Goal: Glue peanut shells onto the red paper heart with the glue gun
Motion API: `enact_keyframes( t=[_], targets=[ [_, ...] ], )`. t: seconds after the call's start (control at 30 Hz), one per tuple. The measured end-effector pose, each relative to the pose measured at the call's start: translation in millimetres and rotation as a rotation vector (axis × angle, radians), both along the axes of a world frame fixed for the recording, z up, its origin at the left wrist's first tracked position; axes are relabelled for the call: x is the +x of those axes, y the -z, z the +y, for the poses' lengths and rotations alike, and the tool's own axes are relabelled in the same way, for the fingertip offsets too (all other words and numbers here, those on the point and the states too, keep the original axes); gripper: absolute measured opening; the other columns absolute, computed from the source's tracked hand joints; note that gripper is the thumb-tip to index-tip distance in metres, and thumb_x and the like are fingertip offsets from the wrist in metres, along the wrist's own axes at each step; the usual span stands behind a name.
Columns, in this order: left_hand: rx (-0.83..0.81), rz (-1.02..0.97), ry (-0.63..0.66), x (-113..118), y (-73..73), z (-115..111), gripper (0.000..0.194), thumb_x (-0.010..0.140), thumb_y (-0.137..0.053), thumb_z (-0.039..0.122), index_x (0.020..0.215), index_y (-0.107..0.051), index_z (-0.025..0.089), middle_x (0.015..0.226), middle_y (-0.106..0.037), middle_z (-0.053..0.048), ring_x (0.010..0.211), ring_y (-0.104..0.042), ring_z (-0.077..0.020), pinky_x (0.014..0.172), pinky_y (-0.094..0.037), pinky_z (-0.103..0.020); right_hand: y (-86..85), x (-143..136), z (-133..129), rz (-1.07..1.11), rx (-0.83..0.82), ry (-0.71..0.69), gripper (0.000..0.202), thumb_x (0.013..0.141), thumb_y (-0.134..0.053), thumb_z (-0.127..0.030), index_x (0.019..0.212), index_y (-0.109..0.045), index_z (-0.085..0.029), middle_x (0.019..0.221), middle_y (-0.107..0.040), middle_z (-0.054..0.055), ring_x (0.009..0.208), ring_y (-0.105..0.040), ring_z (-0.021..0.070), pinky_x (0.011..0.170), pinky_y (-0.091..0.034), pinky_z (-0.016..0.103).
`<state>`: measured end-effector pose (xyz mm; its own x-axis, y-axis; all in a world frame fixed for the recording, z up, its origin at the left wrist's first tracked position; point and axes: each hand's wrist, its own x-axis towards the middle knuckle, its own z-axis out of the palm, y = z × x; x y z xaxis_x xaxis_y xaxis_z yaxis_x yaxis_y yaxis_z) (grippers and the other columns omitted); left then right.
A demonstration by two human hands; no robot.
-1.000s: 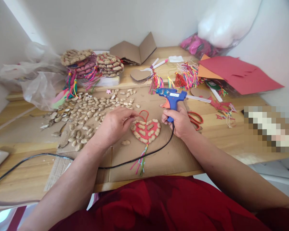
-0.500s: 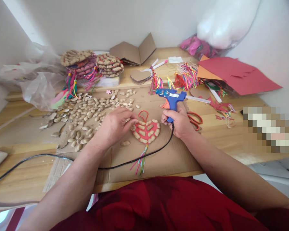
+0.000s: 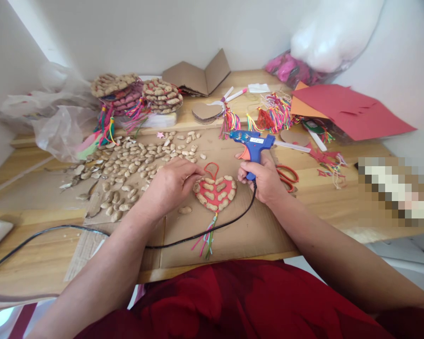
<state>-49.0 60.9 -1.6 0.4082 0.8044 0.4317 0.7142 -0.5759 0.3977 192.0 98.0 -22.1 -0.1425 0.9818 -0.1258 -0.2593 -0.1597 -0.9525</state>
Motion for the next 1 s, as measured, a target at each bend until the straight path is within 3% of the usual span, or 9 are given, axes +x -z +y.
enact_keyframes(
  t=[1.0],
  targets=[
    [-0.056, 0.008, 0.144, 27, 24.2, 2, 0.013, 0.098, -0.064, 0.023, 0.096, -0.077, 0.020, 0.091, -0.070, -0.006, 0.085, -0.060, -0.0191, 0.079, -0.045, -0.033, 3.7, 0, 2, -0.004, 0.028, 0.001, 0.019, 0.070, -0.069, -0.026, 0.086, -0.060, -0.022, 0.053, -0.057, -0.005, 0.050, -0.053, 0.0130, 0.048, -0.031, 0.026]
  ],
)
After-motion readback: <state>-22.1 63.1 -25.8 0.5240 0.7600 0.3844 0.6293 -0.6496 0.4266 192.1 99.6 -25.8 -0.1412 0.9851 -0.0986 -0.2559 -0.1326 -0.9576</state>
